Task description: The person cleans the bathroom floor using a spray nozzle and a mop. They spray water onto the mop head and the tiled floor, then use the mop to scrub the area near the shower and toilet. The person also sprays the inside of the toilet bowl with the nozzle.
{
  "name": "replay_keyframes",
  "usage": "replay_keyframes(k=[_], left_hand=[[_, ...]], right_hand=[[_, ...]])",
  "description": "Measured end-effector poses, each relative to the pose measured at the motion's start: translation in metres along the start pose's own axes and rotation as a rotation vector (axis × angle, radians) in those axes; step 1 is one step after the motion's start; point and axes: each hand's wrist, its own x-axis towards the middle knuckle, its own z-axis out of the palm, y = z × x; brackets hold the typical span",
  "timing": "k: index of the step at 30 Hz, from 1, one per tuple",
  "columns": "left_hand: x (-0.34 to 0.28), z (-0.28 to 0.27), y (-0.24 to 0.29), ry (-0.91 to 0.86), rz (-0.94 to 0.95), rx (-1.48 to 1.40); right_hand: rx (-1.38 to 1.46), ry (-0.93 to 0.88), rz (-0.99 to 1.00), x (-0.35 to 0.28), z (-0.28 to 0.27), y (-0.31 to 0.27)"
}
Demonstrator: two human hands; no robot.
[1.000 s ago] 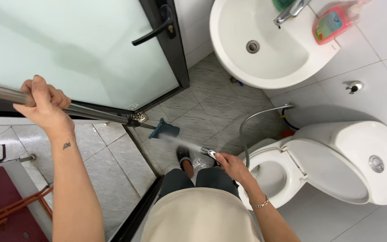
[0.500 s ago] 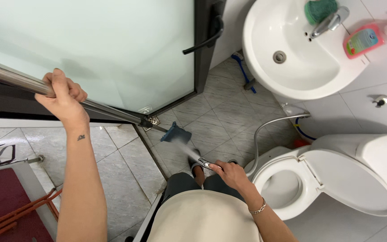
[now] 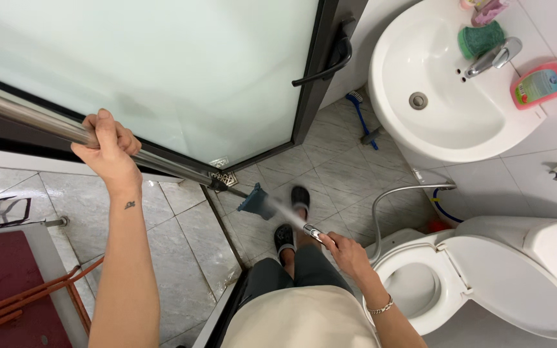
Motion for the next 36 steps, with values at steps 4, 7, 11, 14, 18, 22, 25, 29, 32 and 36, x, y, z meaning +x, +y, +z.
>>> replay_keyframes(k=[4, 7, 11, 14, 18, 22, 25, 29, 32, 36], left_hand=[[-0.009, 0.007, 0.009, -0.047, 0.005, -0.005], [-0.010, 0.010, 0.008, -0.138, 0.038, -0.008], [-0.012, 0.009, 0.007, -0.208, 0.042, -0.021], [-0.019, 0.007, 0.014, -0.247, 0.069, -0.011], [-0.030, 0.006, 0.011, -0.261, 0.055, 0.009], [-0.039, 0.005, 0.015, -0.297, 0.082, -0.026], [-0.042, -0.007, 0.025, -0.304, 0.092, -0.025], [-0.046, -0.021, 0.036, -0.304, 0.090, -0.021], [-0.057, -0.021, 0.041, -0.263, 0.112, 0.005], [-0.061, -0.023, 0.009, -0.090, 0.066, -0.062]], right_hand=[[0.031, -0.050, 0.096, -0.006, -0.006, -0.003], [0.053, -0.053, 0.082, -0.010, -0.010, -0.005], [0.036, -0.008, 0.049, -0.013, -0.012, -0.005], [0.076, -0.018, -0.004, -0.028, -0.037, -0.026], [0.092, -0.086, -0.035, -0.059, -0.076, -0.056], [-0.032, -0.151, -0.096, -0.066, -0.087, -0.070], [-0.064, -0.190, -0.055, -0.053, -0.071, -0.075], [-0.141, -0.183, -0.034, -0.021, -0.027, -0.056], [-0.115, -0.171, -0.059, -0.014, -0.021, -0.054], [-0.109, -0.137, -0.050, -0.007, -0.025, -0.034]])
